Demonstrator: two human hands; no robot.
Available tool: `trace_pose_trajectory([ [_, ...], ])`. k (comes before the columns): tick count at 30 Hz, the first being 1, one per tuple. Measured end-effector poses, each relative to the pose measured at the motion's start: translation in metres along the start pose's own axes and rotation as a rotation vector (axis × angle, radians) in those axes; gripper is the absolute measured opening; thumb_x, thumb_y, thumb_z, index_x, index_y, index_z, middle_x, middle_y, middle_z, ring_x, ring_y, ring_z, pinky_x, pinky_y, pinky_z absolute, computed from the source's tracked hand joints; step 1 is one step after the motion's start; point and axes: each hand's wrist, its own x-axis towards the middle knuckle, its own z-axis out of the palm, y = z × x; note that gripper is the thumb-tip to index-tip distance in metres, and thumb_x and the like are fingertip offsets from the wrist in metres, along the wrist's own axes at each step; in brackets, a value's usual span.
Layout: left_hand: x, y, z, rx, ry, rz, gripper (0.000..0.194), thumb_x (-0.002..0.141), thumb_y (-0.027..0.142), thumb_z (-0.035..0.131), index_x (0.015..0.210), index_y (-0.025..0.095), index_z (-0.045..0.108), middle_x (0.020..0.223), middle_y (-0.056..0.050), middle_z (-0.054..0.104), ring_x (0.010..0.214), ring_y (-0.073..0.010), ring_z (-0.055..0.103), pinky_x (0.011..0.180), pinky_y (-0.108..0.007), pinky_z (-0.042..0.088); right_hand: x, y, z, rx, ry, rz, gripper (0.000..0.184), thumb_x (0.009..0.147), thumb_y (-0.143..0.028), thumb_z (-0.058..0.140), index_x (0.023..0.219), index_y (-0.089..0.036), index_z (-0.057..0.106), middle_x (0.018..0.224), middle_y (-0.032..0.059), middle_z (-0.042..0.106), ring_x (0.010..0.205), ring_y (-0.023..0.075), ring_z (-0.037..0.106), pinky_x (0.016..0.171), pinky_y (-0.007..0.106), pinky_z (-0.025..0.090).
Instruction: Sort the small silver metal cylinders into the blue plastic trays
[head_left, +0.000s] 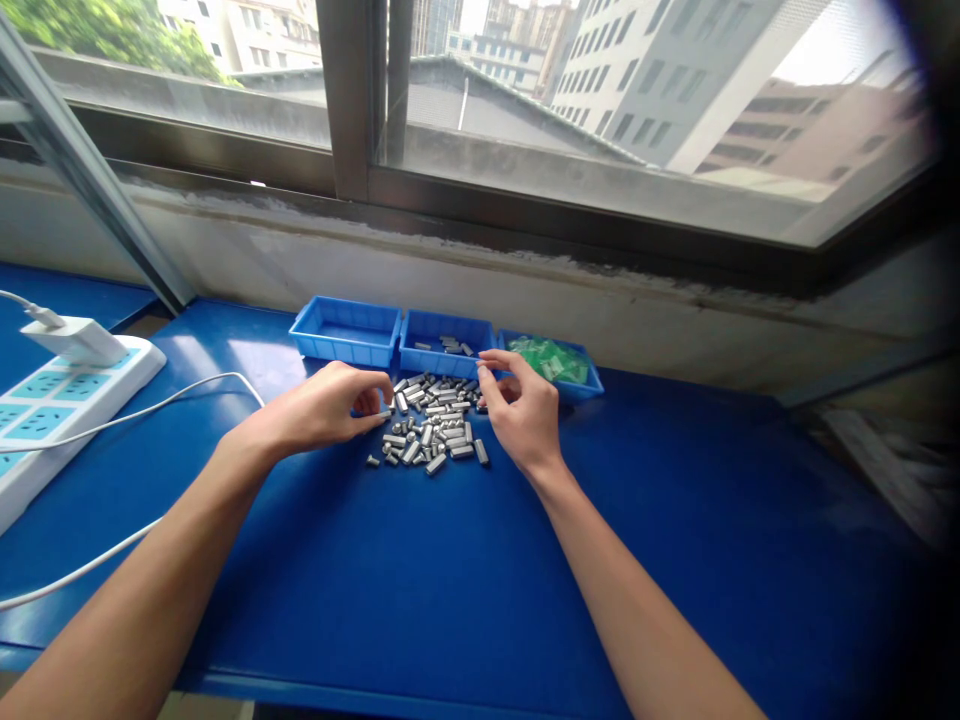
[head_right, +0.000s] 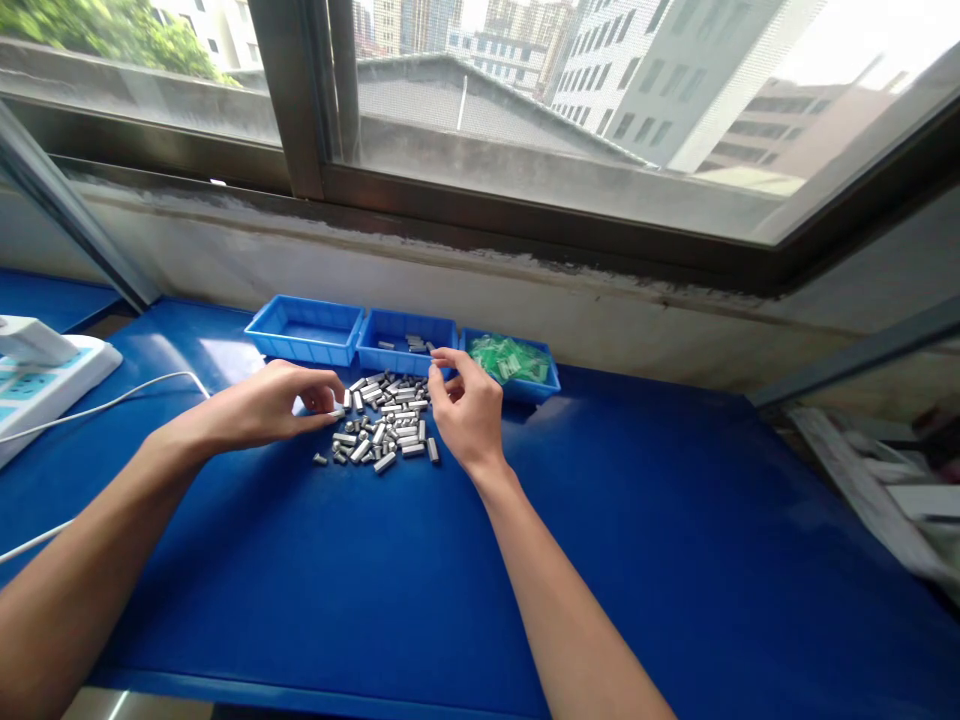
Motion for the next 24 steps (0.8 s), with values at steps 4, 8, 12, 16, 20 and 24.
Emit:
trace_pose_trajectory([
  [4,0.000,0.001,-0.002,0.019,0.101,-0.007,0.013,0.080,0.024,0.065,0.092,0.019,0.069,0.072,0.000,0.073,0.064,-0.0140,0.068,0.059,-0.020,0.048,-0.001,-0.002,0.000,0.011,-0.011,-0.006,0.026,0.091,-0.038,0.056,0.106,-0.021,0.068,0.098,0.0064,0.072,0.059,0.0150,0.062,0.061,0.029,0.052],
  [8,0.000,0.008,-0.002,-0.031,0.261,0.021,0.014,0.080,0.026,0.068,0.091,0.019,0.067,0.076,-0.001,0.074,0.067,-0.0142,0.069,0.065,-0.022,0.051,-0.005,-0.008,0.002,0.062,-0.072,-0.003,0.025,0.090,-0.040,0.058,0.101,-0.021,0.070,0.092,0.0054,0.072,0.060,0.0157,0.063,0.060,0.029,0.052],
  [12,0.002,0.020,0.003,-0.100,0.374,0.060,0.020,0.079,0.025,0.072,0.094,0.019,0.060,0.080,0.000,0.074,0.070,-0.0138,0.070,0.069,-0.023,0.053,-0.011,-0.015,0.008,0.234,-0.281,0.058,0.026,0.089,-0.042,0.061,0.102,-0.022,0.070,0.086,0.0035,0.072,0.064,0.0161,0.064,0.062,0.028,0.053],
  [16,0.005,0.028,0.010,-0.106,0.449,0.137,0.020,0.080,0.027,0.073,0.092,0.018,0.060,0.082,-0.002,0.071,0.072,-0.0138,0.068,0.072,-0.024,0.054,-0.015,-0.019,0.014,0.443,-0.424,0.155,0.028,0.088,-0.043,0.064,0.104,-0.022,0.071,0.089,0.0029,0.074,0.067,0.0151,0.066,0.063,0.027,0.055],
  [20,0.007,0.032,0.013,-0.089,0.468,0.200,0.018,0.082,0.025,0.072,0.091,0.017,0.059,0.085,-0.003,0.068,0.071,-0.0123,0.065,0.070,-0.023,0.054,-0.016,-0.018,0.017,0.540,-0.464,0.219,0.028,0.084,-0.043,0.069,0.101,-0.021,0.072,0.087,0.0031,0.075,0.067,0.0151,0.066,0.064,0.027,0.055],
  [24,0.008,0.032,0.015,-0.069,0.464,0.223,0.020,0.082,0.025,0.072,0.095,0.018,0.059,0.087,-0.002,0.067,0.071,-0.0113,0.063,0.070,-0.022,0.053,-0.014,-0.017,0.016,0.562,-0.467,0.231,0.028,0.082,-0.042,0.072,0.099,-0.020,0.074,0.087,0.0033,0.076,0.066,0.0141,0.066,0.065,0.027,0.056],
])
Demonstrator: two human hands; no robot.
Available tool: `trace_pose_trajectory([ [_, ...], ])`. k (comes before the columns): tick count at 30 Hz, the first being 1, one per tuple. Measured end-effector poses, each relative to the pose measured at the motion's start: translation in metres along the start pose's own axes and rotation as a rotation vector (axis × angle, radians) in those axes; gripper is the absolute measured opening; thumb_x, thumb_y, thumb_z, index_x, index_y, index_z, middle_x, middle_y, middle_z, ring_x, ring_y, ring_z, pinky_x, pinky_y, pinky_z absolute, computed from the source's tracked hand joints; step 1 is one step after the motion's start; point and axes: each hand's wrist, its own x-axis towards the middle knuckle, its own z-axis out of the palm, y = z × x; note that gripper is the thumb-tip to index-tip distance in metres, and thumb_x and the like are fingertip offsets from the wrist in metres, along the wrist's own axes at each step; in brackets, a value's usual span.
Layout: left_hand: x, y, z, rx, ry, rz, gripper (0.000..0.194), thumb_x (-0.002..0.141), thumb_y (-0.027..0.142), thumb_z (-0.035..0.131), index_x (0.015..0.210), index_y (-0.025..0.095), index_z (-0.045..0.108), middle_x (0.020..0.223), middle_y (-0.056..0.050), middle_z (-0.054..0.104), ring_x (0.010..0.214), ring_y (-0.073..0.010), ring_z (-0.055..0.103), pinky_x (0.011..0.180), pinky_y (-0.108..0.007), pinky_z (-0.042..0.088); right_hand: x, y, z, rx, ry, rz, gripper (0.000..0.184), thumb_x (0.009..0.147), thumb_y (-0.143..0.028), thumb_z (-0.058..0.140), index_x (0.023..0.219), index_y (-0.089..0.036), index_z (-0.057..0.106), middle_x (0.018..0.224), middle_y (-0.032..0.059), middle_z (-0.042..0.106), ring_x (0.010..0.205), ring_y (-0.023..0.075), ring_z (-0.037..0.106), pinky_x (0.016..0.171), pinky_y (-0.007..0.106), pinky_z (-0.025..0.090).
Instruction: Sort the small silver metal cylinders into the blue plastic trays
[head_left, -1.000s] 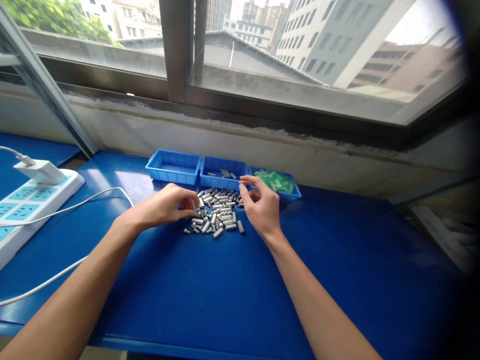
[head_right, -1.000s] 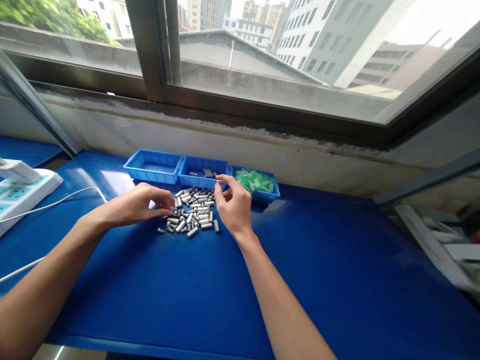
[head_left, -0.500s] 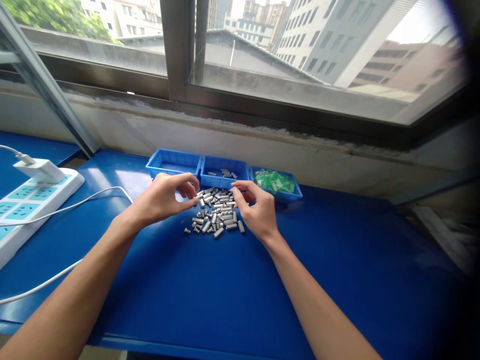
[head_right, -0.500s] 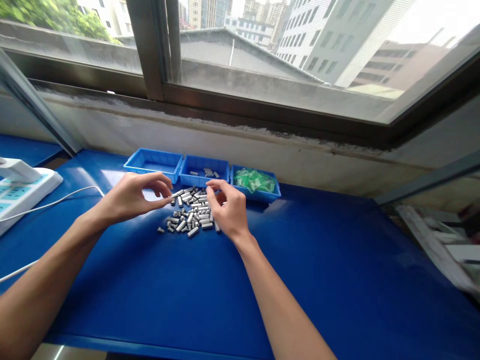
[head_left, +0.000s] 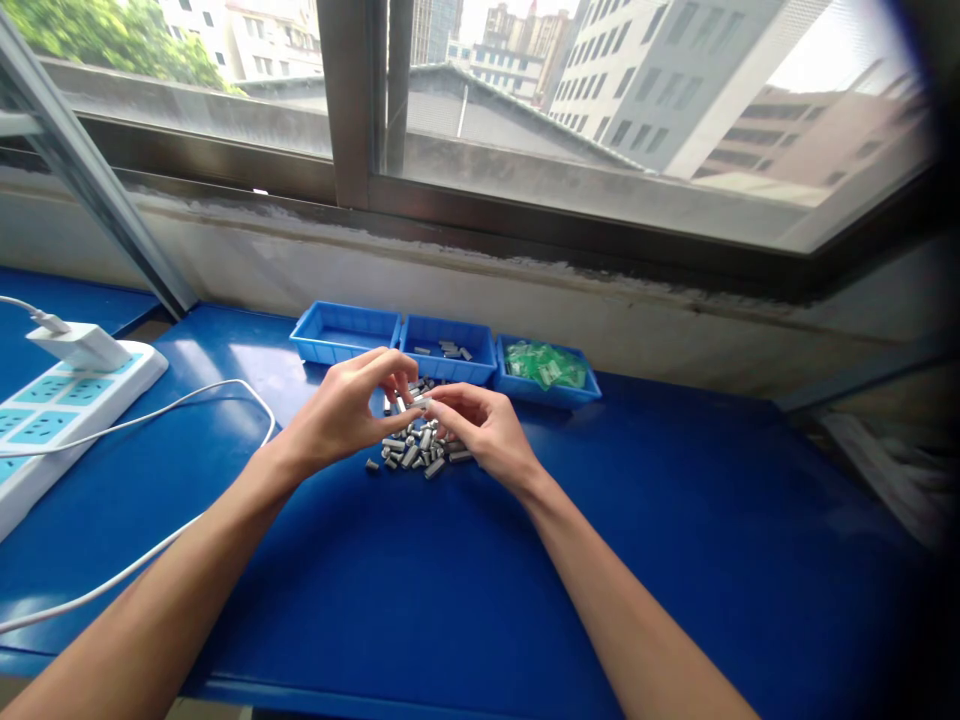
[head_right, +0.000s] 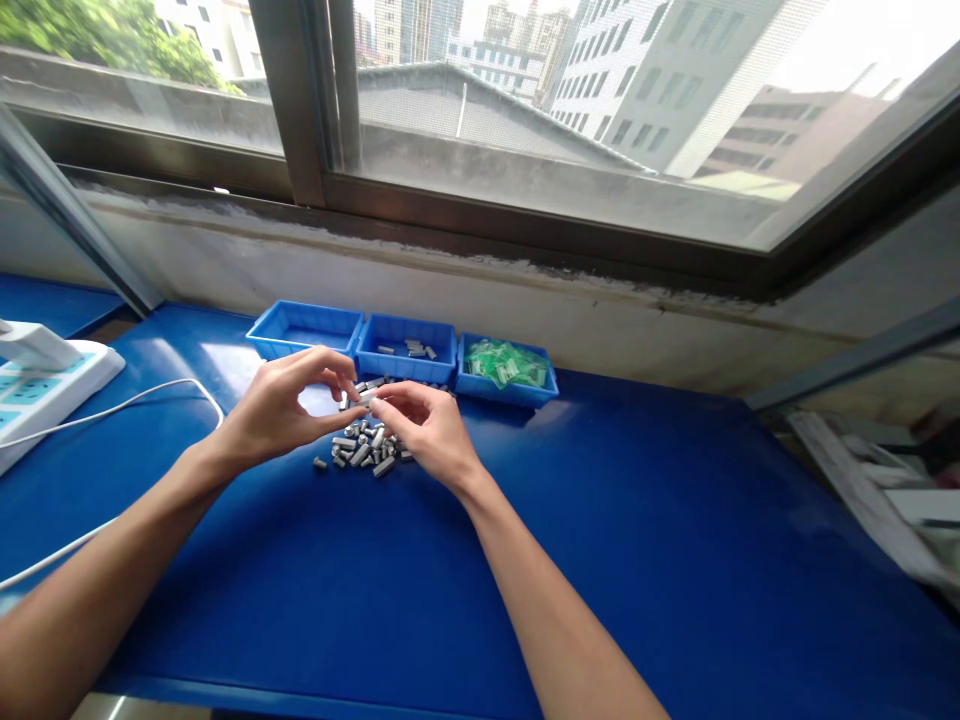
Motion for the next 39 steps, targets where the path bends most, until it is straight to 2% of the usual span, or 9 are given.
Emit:
trace_pose_trajectory([
  [5,0.000,-0.001,0.000,0.056,-0.011,0.054,0.015,0.085,0.023,0.070,0.093,0.018,0.059,0.086,0.000,0.065,0.073,-0.0109,0.062,0.072,-0.022,0.050,0.002,0.002,-0.001,0.036,0.046,-0.004,0.027,0.078,-0.042,0.076,0.093,-0.019,0.075,0.085,0.0039,0.076,0.069,0.0153,0.068,0.066,0.027,0.056],
  [8,0.000,-0.003,-0.001,0.093,-0.027,0.025,0.014,0.085,0.026,0.070,0.094,0.018,0.061,0.090,-0.001,0.063,0.077,-0.0123,0.061,0.074,-0.023,0.049,0.005,0.004,-0.003,0.032,0.125,-0.022,0.028,0.077,-0.042,0.077,0.091,-0.018,0.075,0.084,0.0051,0.076,0.069,0.0169,0.070,0.067,0.028,0.057],
  [14,-0.003,-0.017,-0.002,0.159,-0.242,-0.084,0.013,0.091,0.032,0.061,0.092,0.020,0.066,0.086,-0.001,0.063,0.074,-0.0143,0.060,0.070,-0.026,0.045,0.015,0.011,-0.015,-0.013,0.397,-0.124,0.032,0.076,-0.044,0.078,0.094,-0.017,0.074,0.087,0.0065,0.077,0.072,0.0195,0.073,0.072,0.032,0.059],
  [18,-0.006,-0.023,-0.001,0.225,-0.316,-0.137,0.017,0.092,0.034,0.057,0.094,0.021,0.068,0.089,-0.003,0.066,0.078,-0.0173,0.062,0.072,-0.029,0.045,0.020,0.017,-0.029,-0.080,0.596,-0.162,0.033,0.076,-0.044,0.077,0.093,-0.016,0.073,0.083,0.0071,0.076,0.072,0.0203,0.073,0.072,0.033,0.060],
  [20,-0.006,-0.025,-0.002,0.243,-0.339,-0.154,0.018,0.091,0.035,0.057,0.096,0.021,0.069,0.090,-0.004,0.066,0.080,-0.0185,0.063,0.073,-0.030,0.046,0.022,0.019,-0.036,-0.108,0.655,-0.158,0.034,0.076,-0.044,0.077,0.093,-0.015,0.073,0.080,0.0078,0.076,0.069,0.0205,0.073,0.069,0.032,0.061],
  [24,-0.007,-0.027,-0.002,0.236,-0.380,-0.163,0.021,0.091,0.036,0.057,0.098,0.023,0.072,0.093,-0.004,0.066,0.080,-0.0188,0.064,0.074,-0.030,0.047,0.022,0.019,-0.042,-0.170,0.650,-0.146,0.035,0.076,-0.044,0.076,0.092,-0.013,0.073,0.080,0.0086,0.075,0.065,0.0205,0.072,0.065,0.033,0.061],
  [29,-0.008,-0.027,-0.002,0.205,-0.380,-0.172,0.020,0.089,0.034,0.059,0.097,0.023,0.073,0.095,-0.005,0.065,0.080,-0.0184,0.064,0.074,-0.030,0.049,0.020,0.017,-0.042,-0.211,0.606,-0.150,0.035,0.078,-0.045,0.074,0.095,-0.014,0.074,0.088,0.0097,0.076,0.072,0.0220,0.074,0.070,0.034,0.061],
  [33,-0.009,-0.029,-0.004,0.178,-0.385,-0.176,0.017,0.088,0.031,0.060,0.096,0.023,0.073,0.096,-0.004,0.064,0.081,-0.0180,0.064,0.075,-0.029,0.051,0.019,0.016,-0.043,-0.256,0.591,-0.149,0.034,0.081,-0.047,0.069,0.091,-0.015,0.074,0.085,0.0090,0.076,0.073,0.0224,0.074,0.071,0.034,0.060],
  [39,-0.008,-0.032,-0.007,0.179,-0.370,-0.184,0.018,0.085,0.029,0.063,0.099,0.021,0.071,0.096,-0.004,0.065,0.081,-0.0180,0.064,0.074,-0.029,0.051,0.017,0.013,-0.044,-0.233,0.606,-0.138,0.034,0.085,-0.049,0.064,0.089,-0.016,0.072,0.086,0.0077,0.075,0.066,0.0187,0.071,0.063,0.029,0.057],
])
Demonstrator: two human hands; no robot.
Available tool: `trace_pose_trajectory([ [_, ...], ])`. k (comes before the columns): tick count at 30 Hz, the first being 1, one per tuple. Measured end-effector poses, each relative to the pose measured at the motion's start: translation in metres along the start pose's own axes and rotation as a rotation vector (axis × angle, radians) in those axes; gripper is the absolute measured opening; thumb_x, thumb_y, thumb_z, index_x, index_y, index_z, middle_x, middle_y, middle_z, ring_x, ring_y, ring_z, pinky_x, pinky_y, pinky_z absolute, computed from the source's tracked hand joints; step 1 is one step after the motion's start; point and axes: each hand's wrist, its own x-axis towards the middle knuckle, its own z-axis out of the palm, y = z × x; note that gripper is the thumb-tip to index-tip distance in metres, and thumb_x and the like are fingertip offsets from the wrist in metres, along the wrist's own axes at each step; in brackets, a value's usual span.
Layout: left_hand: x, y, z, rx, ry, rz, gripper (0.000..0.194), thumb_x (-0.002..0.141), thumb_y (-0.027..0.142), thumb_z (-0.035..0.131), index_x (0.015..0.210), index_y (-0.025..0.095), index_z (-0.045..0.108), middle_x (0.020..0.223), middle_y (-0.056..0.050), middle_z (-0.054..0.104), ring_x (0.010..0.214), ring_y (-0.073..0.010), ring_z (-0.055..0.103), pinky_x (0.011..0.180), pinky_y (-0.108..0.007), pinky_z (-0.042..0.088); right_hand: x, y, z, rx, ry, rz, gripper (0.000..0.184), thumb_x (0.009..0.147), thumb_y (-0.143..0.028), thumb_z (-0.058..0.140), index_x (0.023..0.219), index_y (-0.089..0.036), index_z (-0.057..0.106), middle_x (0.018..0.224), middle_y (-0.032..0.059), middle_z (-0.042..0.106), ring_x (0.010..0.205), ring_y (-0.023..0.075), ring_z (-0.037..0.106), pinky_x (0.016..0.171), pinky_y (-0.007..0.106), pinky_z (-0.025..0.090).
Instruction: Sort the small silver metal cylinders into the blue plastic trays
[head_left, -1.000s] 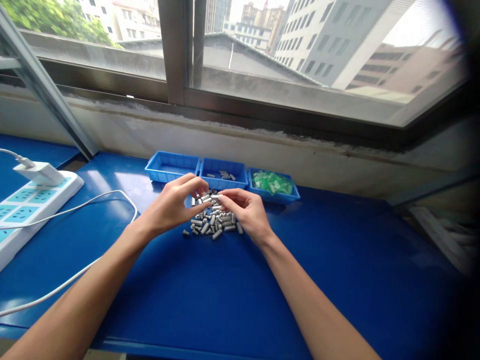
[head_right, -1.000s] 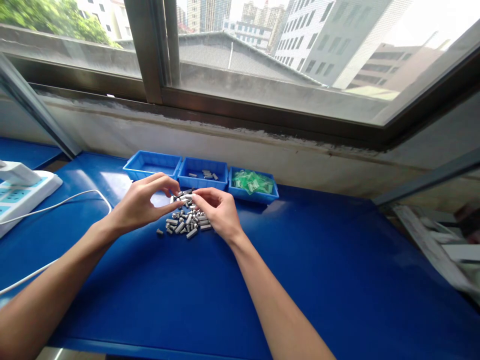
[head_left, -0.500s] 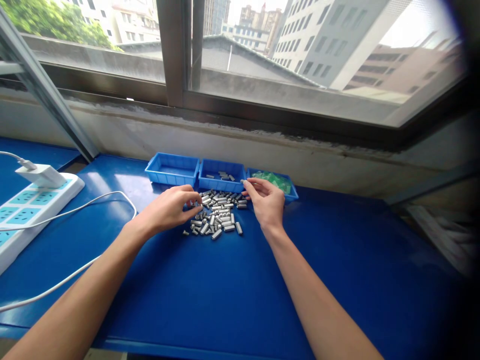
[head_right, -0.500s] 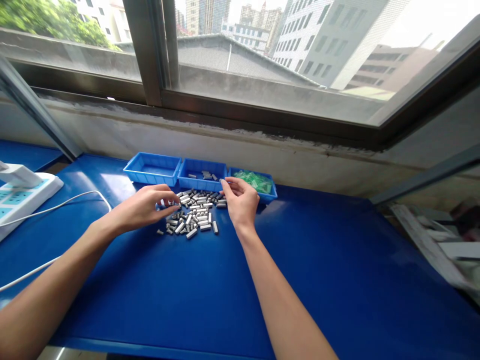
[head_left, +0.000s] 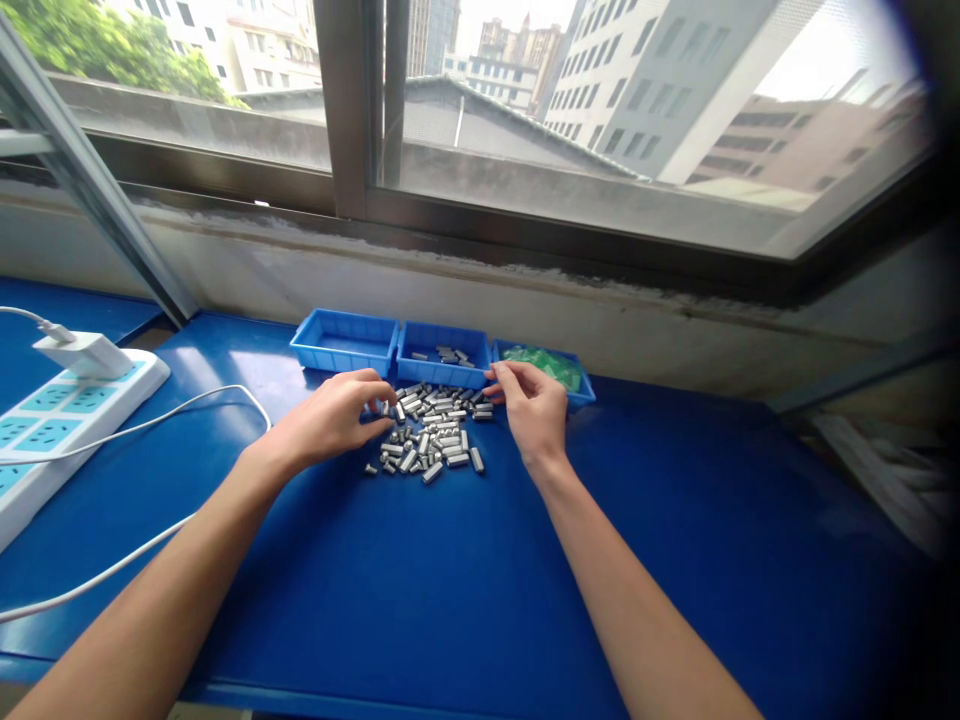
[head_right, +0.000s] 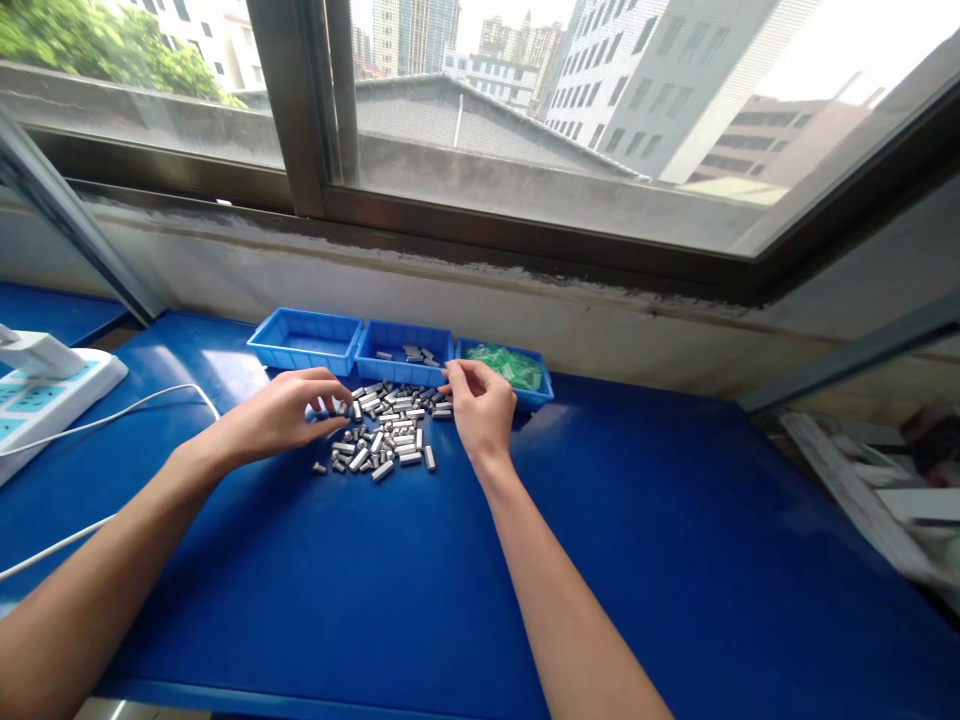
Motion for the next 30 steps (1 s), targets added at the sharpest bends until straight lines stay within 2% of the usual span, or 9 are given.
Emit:
trace_pose_trajectory([
  [7,0.002,-0.002,0.005,0.035,0.022,-0.021,0.020,0.086,0.027,0.060,0.102,0.020,0.068,0.098,-0.005,0.066,0.080,-0.0185,0.066,0.076,-0.031,0.052,-0.007,-0.008,0.002,0.014,-0.092,-0.013,0.038,0.088,-0.052,0.059,0.080,-0.017,0.071,0.079,0.0059,0.074,0.060,0.0155,0.066,0.060,0.027,0.053],
  [10,0.001,-0.003,0.008,0.089,0.056,-0.019,0.030,0.086,0.029,0.060,0.115,0.021,0.065,0.112,-0.007,0.065,0.090,-0.0218,0.067,0.084,-0.034,0.053,-0.010,-0.010,0.004,0.019,-0.136,-0.026,0.037,0.089,-0.050,0.060,0.080,-0.017,0.071,0.079,0.0053,0.073,0.060,0.0147,0.066,0.060,0.026,0.052],
  [13,0.000,-0.005,0.008,0.121,0.068,-0.014,0.034,0.084,0.032,0.061,0.117,0.023,0.063,0.121,-0.008,0.064,0.100,-0.0247,0.066,0.089,-0.036,0.052,-0.012,-0.012,0.006,0.029,-0.165,-0.019,0.036,0.089,-0.050,0.060,0.080,-0.017,0.070,0.078,0.0050,0.073,0.059,0.0145,0.065,0.059,0.026,0.051],
  [18,0.002,-0.007,0.010,0.114,0.050,-0.053,0.038,0.081,0.019,0.055,0.119,0.023,0.058,0.097,-0.005,0.070,0.085,-0.0213,0.067,0.077,-0.033,0.053,-0.014,-0.014,0.007,0.041,-0.202,-0.008,0.037,0.089,-0.051,0.059,0.082,-0.017,0.071,0.078,0.0053,0.072,0.059,0.0146,0.064,0.059,0.026,0.051],
  [23,0.003,-0.005,0.009,0.076,0.170,-0.078,0.049,0.075,0.012,0.056,0.123,0.023,0.056,0.102,-0.006,0.068,0.082,-0.0189,0.067,0.075,-0.031,0.055,-0.017,-0.013,0.008,0.046,-0.240,-0.019,0.037,0.090,-0.051,0.058,0.084,-0.017,0.071,0.080,0.0057,0.072,0.060,0.0150,0.064,0.059,0.027,0.052],
  [27,0.004,0.010,0.005,-0.084,0.305,-0.017,0.039,0.080,0.014,0.060,0.118,0.021,0.057,0.106,-0.005,0.067,0.080,-0.0144,0.068,0.077,-0.028,0.057,-0.019,-0.013,0.011,0.046,-0.304,-0.012,0.035,0.089,-0.051,0.059,0.088,-0.018,0.071,0.080,0.0047,0.072,0.061,0.0154,0.065,0.060,0.027,0.053],
  [30,0.004,0.023,0.005,-0.200,0.338,0.061,0.029,0.084,0.017,0.064,0.112,0.020,0.058,0.105,-0.005,0.068,0.081,-0.0129,0.069,0.079,-0.025,0.058,-0.023,-0.016,0.013,0.049,-0.384,-0.004,0.032,0.088,-0.049,0.061,0.093,-0.019,0.071,0.082,0.0039,0.073,0.063,0.0156,0.066,0.063,0.027,0.054],
])
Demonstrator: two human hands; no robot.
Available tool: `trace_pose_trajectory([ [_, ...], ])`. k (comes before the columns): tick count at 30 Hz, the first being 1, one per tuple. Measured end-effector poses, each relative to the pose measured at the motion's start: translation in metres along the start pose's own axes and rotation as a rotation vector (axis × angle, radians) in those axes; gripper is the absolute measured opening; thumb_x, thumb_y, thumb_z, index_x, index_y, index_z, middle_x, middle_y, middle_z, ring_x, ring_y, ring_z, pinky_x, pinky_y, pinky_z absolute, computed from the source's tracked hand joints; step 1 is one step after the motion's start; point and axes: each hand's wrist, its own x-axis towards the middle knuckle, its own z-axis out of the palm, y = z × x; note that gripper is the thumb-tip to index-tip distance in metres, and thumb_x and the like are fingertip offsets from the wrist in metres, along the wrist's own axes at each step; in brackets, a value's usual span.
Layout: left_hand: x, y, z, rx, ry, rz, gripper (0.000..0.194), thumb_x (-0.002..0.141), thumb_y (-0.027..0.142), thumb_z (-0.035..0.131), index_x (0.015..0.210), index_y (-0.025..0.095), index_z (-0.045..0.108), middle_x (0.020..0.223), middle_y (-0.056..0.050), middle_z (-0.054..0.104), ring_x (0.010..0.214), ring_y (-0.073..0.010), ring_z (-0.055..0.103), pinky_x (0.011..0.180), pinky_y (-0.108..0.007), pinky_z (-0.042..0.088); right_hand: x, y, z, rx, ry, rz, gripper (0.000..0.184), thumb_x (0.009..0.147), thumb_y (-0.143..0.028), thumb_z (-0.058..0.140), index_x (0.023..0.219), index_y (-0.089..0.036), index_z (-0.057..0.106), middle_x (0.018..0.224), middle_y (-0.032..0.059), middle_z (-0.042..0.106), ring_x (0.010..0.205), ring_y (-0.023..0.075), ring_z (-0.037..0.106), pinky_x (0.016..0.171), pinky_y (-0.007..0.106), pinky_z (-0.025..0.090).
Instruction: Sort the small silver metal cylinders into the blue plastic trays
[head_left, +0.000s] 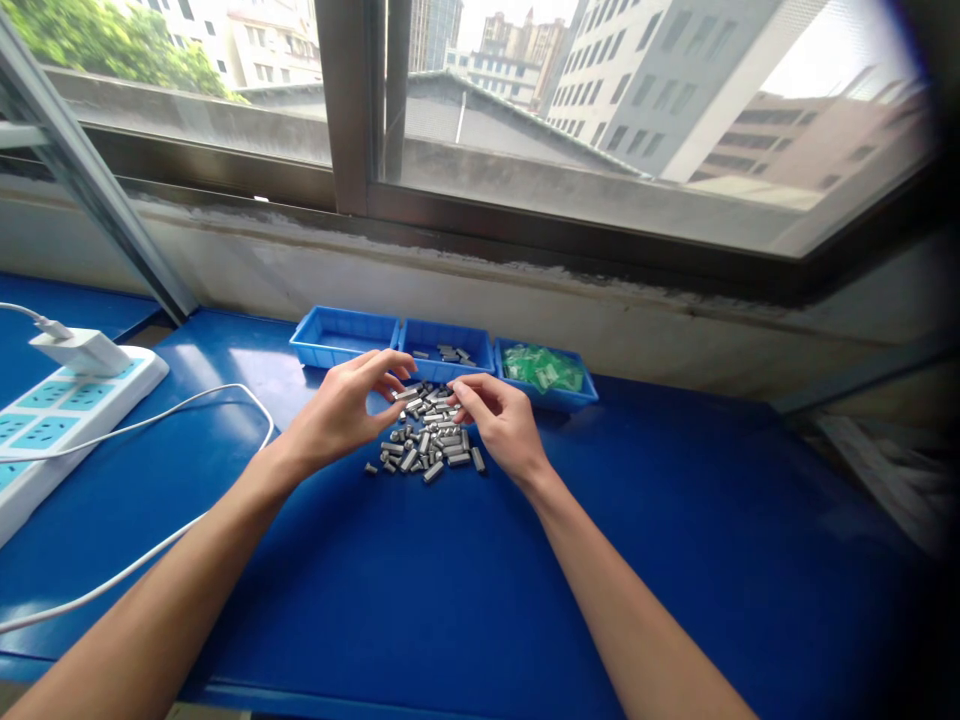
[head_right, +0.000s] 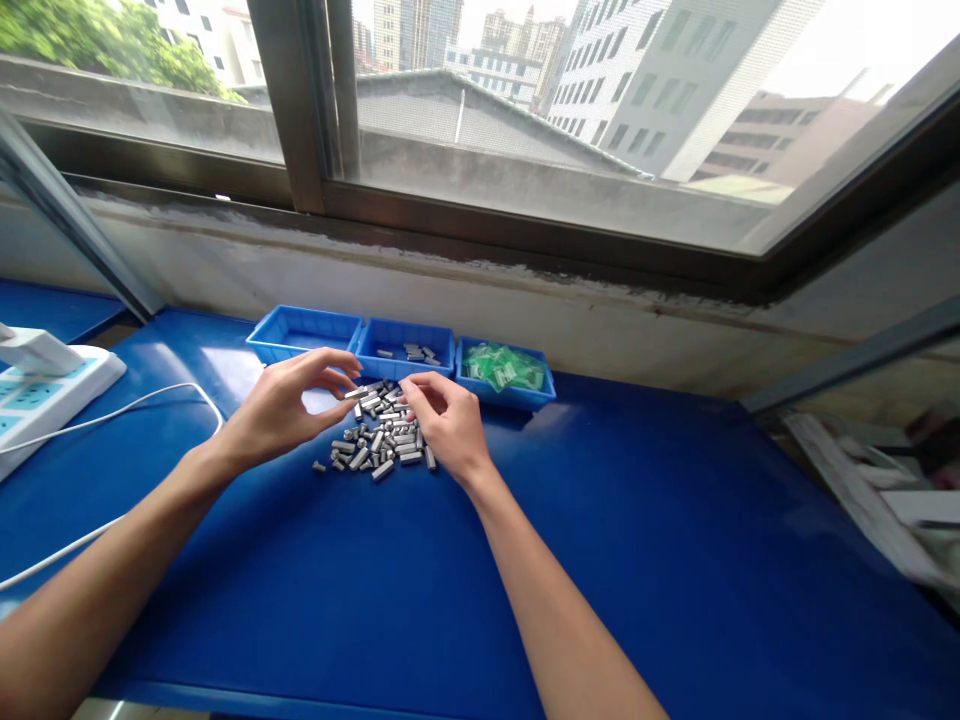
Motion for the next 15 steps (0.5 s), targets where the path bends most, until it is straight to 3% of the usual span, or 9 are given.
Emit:
trace_pose_trajectory([
  [6,-0.001,0.006,0.008,-0.165,0.026,0.033,0.029,0.087,0.026,0.067,0.113,0.019,0.056,0.107,-0.007,0.065,0.084,-0.0141,0.071,0.078,-0.025,0.061,-0.005,-0.009,0.004,0.090,-0.180,0.073,0.030,0.085,-0.047,0.066,0.098,-0.020,0.072,0.082,0.0027,0.073,0.060,0.0139,0.062,0.056,0.025,0.051],
  [11,-0.002,0.005,0.009,-0.216,0.013,0.001,0.041,0.084,0.031,0.072,0.119,0.021,0.053,0.106,-0.006,0.063,0.083,-0.0157,0.073,0.078,-0.027,0.063,-0.004,-0.013,0.005,0.146,-0.170,0.098,0.027,0.078,-0.045,0.073,0.085,-0.019,0.071,0.076,0.0013,0.071,0.058,0.0128,0.060,0.055,0.024,0.050],
  [15,-0.003,0.008,0.012,-0.249,0.022,0.004,0.039,0.084,0.032,0.072,0.118,0.021,0.054,0.104,-0.005,0.062,0.084,-0.0158,0.072,0.080,-0.029,0.064,-0.004,-0.012,0.006,0.170,-0.202,0.107,0.030,0.078,-0.049,0.073,0.086,-0.020,0.071,0.075,0.0010,0.071,0.057,0.0127,0.060,0.056,0.025,0.052],
])
